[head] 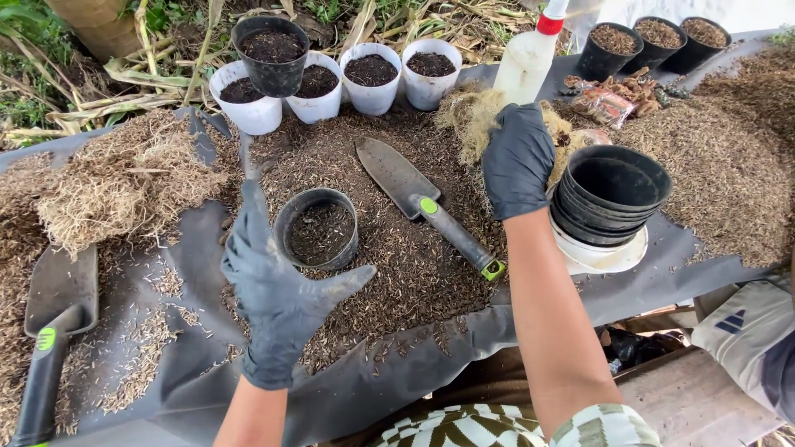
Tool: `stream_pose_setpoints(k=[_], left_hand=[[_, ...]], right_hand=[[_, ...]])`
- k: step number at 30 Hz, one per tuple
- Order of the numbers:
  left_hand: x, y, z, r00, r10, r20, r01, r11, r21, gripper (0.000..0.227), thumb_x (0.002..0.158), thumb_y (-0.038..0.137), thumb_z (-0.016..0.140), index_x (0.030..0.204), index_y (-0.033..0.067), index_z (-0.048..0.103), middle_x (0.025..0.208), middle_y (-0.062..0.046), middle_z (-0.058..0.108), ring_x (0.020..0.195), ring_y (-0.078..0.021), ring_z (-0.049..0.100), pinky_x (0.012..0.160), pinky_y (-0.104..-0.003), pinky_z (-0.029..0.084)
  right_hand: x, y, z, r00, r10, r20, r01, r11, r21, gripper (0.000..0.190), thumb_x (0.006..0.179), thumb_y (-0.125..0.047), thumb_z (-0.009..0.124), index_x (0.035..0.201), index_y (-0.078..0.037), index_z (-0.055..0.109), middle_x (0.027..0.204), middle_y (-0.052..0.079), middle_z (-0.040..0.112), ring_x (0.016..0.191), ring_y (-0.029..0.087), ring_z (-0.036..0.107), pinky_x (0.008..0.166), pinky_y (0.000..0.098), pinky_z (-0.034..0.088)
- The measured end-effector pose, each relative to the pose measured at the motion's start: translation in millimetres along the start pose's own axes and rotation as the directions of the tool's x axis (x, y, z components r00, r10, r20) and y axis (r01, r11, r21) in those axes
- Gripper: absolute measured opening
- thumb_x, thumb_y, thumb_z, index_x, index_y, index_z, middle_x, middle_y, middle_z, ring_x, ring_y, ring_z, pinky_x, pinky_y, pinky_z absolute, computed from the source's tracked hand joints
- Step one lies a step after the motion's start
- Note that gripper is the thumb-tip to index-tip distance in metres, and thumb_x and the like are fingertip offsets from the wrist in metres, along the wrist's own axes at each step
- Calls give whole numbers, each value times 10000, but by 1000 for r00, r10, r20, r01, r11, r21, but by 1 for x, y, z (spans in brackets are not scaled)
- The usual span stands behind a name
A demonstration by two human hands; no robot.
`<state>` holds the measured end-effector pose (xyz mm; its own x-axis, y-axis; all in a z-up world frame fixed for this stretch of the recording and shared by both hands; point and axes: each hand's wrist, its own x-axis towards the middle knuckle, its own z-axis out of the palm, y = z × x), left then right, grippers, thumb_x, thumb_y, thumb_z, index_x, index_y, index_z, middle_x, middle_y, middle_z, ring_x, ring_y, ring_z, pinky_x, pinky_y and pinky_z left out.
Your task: Mixing potting soil on a table and filling small plastic pots using a hand trowel.
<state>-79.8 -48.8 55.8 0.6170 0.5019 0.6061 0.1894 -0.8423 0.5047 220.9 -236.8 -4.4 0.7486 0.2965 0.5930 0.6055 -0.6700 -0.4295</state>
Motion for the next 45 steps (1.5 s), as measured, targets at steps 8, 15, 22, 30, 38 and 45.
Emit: stream_pose_setpoints(k=[8,15,22,30,38,45], left_hand=[[-58,36,81,855,496,151,-510,858,67,656,892,703,618,1419,317,559,1427,7,519,1300,-235,501,1066,-526,408],[-18,77,85,890,333,312,-292,941,-170,487,881,302,798,1291,140,592,1255,-156,658,1122,-359,677,937,-509,583],[32,87,135,931,105,349,-14,967,-254,774,1023,479,523,1643,166,182,1211,-181,566,887,-248,633,639,-403,582],[26,69,182,960,280,19,-242,858,-453,212,1015,275,599,939,117,718,875,-22,717,909,-247,646,770,-411,550],[35,49,256,976,88,199,-24,953,-302,329,871,533,674,878,280,464,703,2,553,651,-308,617,489,-378,470],[96,90,271,967,106,234,-20,939,-344,383,816,574,674,569,455,407,460,239,515,396,-59,633,290,-245,419]], right_hand=[[4,-18,-15,970,236,51,-238,894,379,41,964,-64,638,943,-95,656,806,40,685,719,182,656,658,386,535],[0,-32,-25,961,277,16,-175,560,810,177,974,92,627,1005,-79,661,914,-28,616,833,69,525,731,213,477],[-19,-67,-74,987,162,19,-122,657,744,158,1007,50,680,1107,-72,663,1011,0,683,910,94,605,821,249,532],[-29,-65,-82,982,189,-6,-131,699,703,220,979,109,658,1112,-65,675,960,7,687,862,99,618,806,253,557],[-33,-44,-103,914,350,-204,49,405,913,189,1029,-48,631,1214,-81,611,1166,151,667,1122,226,647,1002,330,598],[-80,-42,-105,900,356,-251,-15,601,799,187,1052,-14,505,1189,-51,626,1103,131,646,1048,216,645,943,309,553]])
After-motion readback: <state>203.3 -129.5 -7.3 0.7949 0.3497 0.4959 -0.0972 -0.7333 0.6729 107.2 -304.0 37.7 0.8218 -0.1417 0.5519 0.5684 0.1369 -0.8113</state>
